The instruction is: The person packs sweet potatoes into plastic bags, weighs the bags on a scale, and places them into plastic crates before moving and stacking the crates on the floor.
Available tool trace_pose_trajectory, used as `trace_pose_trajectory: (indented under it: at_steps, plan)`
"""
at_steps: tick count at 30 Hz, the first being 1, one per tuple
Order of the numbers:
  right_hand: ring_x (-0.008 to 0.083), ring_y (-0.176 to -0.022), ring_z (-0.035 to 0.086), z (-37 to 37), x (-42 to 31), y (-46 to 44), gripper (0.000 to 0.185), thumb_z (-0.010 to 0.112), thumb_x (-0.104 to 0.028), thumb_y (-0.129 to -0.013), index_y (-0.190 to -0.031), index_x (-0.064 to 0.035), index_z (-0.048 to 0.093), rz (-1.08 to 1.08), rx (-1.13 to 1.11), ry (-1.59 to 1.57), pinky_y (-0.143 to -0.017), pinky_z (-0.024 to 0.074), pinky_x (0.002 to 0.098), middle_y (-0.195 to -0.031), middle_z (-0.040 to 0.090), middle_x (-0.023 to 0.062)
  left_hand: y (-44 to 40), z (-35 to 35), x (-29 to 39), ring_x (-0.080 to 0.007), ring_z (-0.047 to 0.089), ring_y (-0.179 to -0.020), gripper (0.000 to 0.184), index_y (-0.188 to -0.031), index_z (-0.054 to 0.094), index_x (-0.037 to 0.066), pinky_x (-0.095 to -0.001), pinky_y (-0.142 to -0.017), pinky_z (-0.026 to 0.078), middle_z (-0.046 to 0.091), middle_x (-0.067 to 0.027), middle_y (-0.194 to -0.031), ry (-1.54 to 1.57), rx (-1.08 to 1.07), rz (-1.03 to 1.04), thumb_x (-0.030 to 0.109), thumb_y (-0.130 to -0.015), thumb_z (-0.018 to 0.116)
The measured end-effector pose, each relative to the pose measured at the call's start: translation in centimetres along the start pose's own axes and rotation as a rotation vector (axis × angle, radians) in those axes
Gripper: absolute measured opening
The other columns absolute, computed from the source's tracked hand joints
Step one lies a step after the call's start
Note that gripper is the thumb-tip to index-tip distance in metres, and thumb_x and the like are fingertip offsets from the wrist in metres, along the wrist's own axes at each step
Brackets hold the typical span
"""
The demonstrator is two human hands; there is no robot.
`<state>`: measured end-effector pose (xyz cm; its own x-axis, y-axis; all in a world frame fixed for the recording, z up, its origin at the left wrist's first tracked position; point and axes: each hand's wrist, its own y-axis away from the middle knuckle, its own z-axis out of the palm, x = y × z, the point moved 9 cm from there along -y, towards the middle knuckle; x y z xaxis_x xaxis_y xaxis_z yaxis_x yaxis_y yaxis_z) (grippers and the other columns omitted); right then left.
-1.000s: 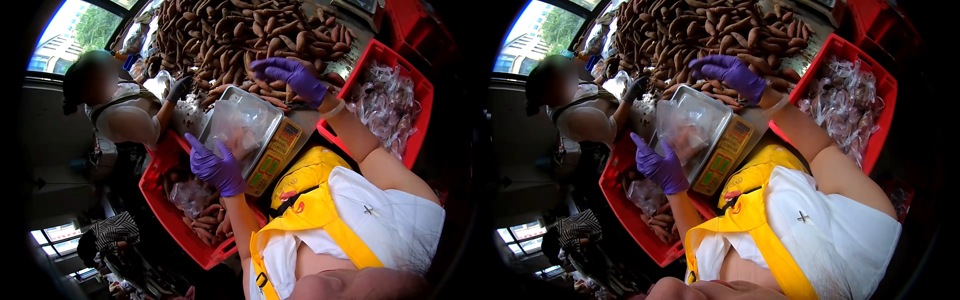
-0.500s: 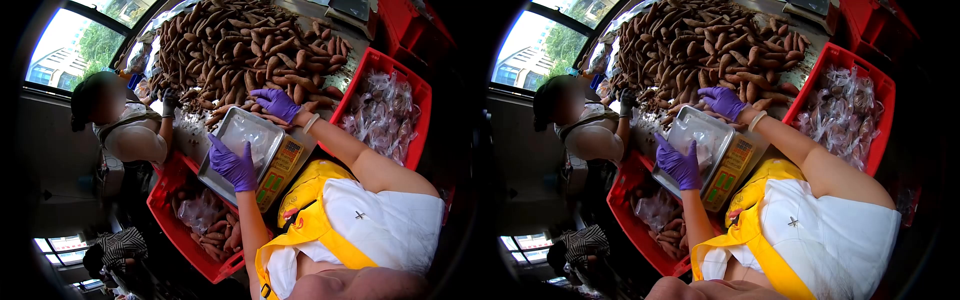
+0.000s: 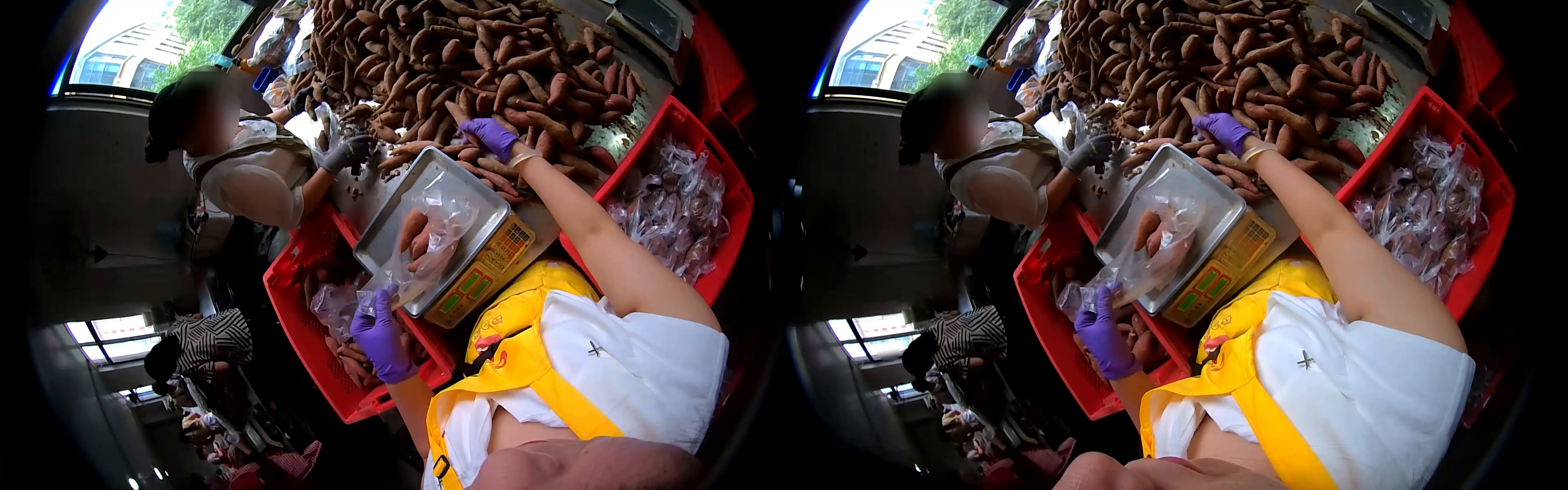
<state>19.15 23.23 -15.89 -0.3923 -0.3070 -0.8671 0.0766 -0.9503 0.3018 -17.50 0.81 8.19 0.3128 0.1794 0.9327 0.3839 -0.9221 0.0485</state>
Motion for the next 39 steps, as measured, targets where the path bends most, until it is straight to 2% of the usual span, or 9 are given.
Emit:
trace_pose_trajectory:
  at_steps: [4,6,8,9,12,18,24,30,39]
  plan:
    - [0.0165,-0.099,0.058,13.8,-13.1,13.3,0.026,0.055,-0.019,-0.095,-0.112,0.0,0.058,-0.271,-0.389,-0.584,-0.095,0.0418,0.0283,-0.1,0.062,0.0076,0.0,2.2,-1.2,-0.0171,0.061,-0.091,0.026,-0.11,0.062,-0.005,-0.0309,-0.089,0.046,0.067,-0.0093,-0.096,0.766,-0.257,-0.122,0.013,-0.094,0.054]
    - [0.0185,-0.104,0.058,20.0,-15.6,17.8,0.03,0.06,-0.016,-0.092,-0.118,-0.0019,0.054,-0.563,-0.703,-0.14,-0.099,0.0406,0.0317,-0.11,0.06,0.0086,-0.3,3.6,0.8,-0.0124,0.057,-0.078,0.031,-0.118,0.058,-0.007,-0.0297,-0.082,0.046,0.064,-0.0065,-0.091,0.909,-0.334,-0.131,0.013,-0.095,0.052]
    - [0.0202,-0.104,0.06,24.2,-11.1,19.5,0.033,0.066,-0.009,-0.085,-0.117,-0.005,0.057,-0.131,-0.882,0.027,-0.094,0.045,0.0346,-0.111,0.062,0.0094,-0.9,3.4,1.2,-0.01,0.052,-0.072,0.033,-0.121,0.056,-0.006,-0.027,-0.077,0.045,0.063,-0.0047,-0.089,0.877,-0.315,-0.081,0.012,-0.095,0.052]
    - [0.0221,-0.103,0.061,25.1,-10.0,19.3,0.031,0.063,-0.01,-0.087,-0.117,-0.0063,0.058,-0.319,-0.874,0.445,-0.091,0.0463,0.0341,-0.11,0.062,0.0111,-1.2,3.2,1.5,-0.0075,0.047,-0.067,0.035,-0.125,0.054,-0.006,-0.0244,-0.072,0.043,0.061,-0.0028,-0.087,0.849,-0.305,-0.029,0.012,-0.095,0.052]
    - [0.0296,-0.103,0.061,25.6,-6.5,16.1,0.03,0.054,-0.016,-0.092,-0.121,-0.0116,0.058,-0.326,-0.651,1.507,-0.087,0.0478,0.0335,-0.111,0.063,0.0172,-1.3,2.4,2.0,-0.005,0.04,-0.062,0.036,-0.127,0.053,-0.005,-0.0193,-0.065,0.038,0.059,-0.0004,-0.088,0.71,-0.238,0.025,0.011,-0.095,0.052]
    - [0.0346,-0.095,0.062,20.4,-2.4,12.5,0.034,0.056,-0.016,-0.087,-0.121,-0.011,0.059,-0.325,-0.394,1.253,-0.081,0.0495,0.0378,-0.103,0.064,0.0178,0.1,1.9,1.2,-0.0055,0.052,-0.07,0.033,-0.123,0.059,0.0,-0.0169,-0.068,0.041,0.057,0.0016,-0.082,0.387,-0.193,0.049,0.006,-0.09,0.059]
    - [0.0281,-0.093,0.063,20.0,-9.7,21.4,0.042,0.066,-0.003,-0.081,-0.122,-0.0113,0.06,-0.879,-0.371,1.071,-0.079,0.0511,0.034,-0.107,0.066,0.0121,1.3,-2.9,3.5,-0.0106,0.051,-0.073,0.036,-0.114,0.066,0.005,-0.0221,-0.069,0.042,0.062,-0.0053,-0.095,-0.178,0.061,0.533,0.019,-0.082,0.074]
    - [0.0162,-0.097,0.063,11.3,-12.6,25.4,0.044,0.072,-0.028,-0.084,-0.117,-0.0028,0.06,-0.808,0.285,0.684,-0.087,0.0481,0.028,-0.11,0.065,0.0084,1.3,-7.2,1.6,-0.0171,0.059,-0.089,0.044,-0.12,0.061,0.002,-0.0296,-0.081,0.047,0.063,-0.0101,-0.108,-0.121,0.19,0.298,0.032,-0.088,0.066]
    - [0.0284,-0.117,0.05,11.6,-12.4,27.2,0.083,0.074,-0.055,-0.073,-0.131,-0.0025,0.045,-0.89,0.438,1.076,-0.102,0.0382,0.04,-0.127,0.051,0.0158,1.8,-4.0,4.8,-0.0245,0.061,-0.093,0.071,-0.118,0.057,-0.003,-0.0354,-0.089,0.046,0.059,-0.0141,-0.114,-0.309,0.169,0.575,0.053,-0.077,0.072]
